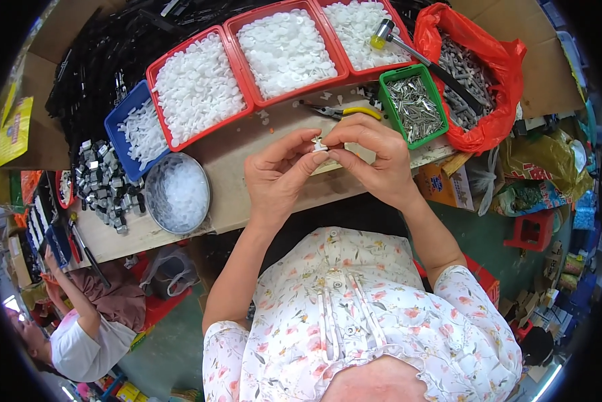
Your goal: Assemble small components by inserting plastic parts and metal pins into a housing using a jig, pliers, and a hammer.
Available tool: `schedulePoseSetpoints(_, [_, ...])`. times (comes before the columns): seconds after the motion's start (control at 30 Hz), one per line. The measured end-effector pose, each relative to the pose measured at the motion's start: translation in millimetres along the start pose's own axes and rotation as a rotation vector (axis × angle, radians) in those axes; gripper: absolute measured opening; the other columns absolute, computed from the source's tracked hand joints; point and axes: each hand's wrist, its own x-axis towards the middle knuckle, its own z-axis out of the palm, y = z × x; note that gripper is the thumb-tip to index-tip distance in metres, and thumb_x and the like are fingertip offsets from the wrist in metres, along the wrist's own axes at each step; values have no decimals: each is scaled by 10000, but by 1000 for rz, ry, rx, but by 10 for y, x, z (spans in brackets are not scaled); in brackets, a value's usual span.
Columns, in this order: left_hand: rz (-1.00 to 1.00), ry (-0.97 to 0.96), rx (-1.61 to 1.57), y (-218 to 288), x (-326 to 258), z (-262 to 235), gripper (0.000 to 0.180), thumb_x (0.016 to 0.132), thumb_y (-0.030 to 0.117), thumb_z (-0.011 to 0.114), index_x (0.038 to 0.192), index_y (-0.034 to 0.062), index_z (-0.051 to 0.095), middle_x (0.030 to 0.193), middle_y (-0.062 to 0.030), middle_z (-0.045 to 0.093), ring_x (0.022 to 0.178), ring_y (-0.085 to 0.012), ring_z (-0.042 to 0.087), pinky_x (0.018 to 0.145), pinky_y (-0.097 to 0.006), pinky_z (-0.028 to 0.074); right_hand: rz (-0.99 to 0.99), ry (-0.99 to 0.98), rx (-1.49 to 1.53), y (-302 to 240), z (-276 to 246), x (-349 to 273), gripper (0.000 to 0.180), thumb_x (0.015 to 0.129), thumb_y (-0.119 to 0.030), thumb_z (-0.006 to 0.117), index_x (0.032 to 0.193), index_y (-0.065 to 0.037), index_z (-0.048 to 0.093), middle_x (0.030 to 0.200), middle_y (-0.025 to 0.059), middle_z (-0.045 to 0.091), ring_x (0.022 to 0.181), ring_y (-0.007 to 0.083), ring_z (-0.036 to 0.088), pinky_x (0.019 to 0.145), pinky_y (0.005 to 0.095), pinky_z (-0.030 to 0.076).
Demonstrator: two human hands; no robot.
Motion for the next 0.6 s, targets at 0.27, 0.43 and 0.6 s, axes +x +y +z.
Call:
schedulePoseSetpoints(0.27, [25, 8, 29, 0, -66, 23, 288, 880, 7, 753, 1161, -34, 702, 974, -49, 715, 856, -82, 650, 742, -210, 529, 19, 28, 14, -12, 64, -53, 145, 821, 51, 717, 957, 12, 685, 932, 125, 677, 864, 239, 665, 784, 324, 511])
schedulePoseSetpoints(0.43, [140, -13, 249, -21, -77, -52, 332, 846, 3, 779, 1171, 2, 709, 1027, -38, 710, 871, -84, 630, 754, -236, 520, -90, -70, -259, 2, 35, -36, 156, 820, 4, 705, 971, -20, 672, 956, 111, 653, 889, 277, 658, 795, 366, 496])
schedulePoseSetpoints(0.6, [508, 89, 1004, 51, -112, -207, 348, 753, 16, 815, 1091, 47, 740, 995, -87, 686, 935, -231, 628, 775, -342, 510, -163, -226, -482, 125, 91, -38, 174, 817, -66, 676, 989, -57, 647, 956, 77, 601, 917, 273, 624, 799, 388, 461])
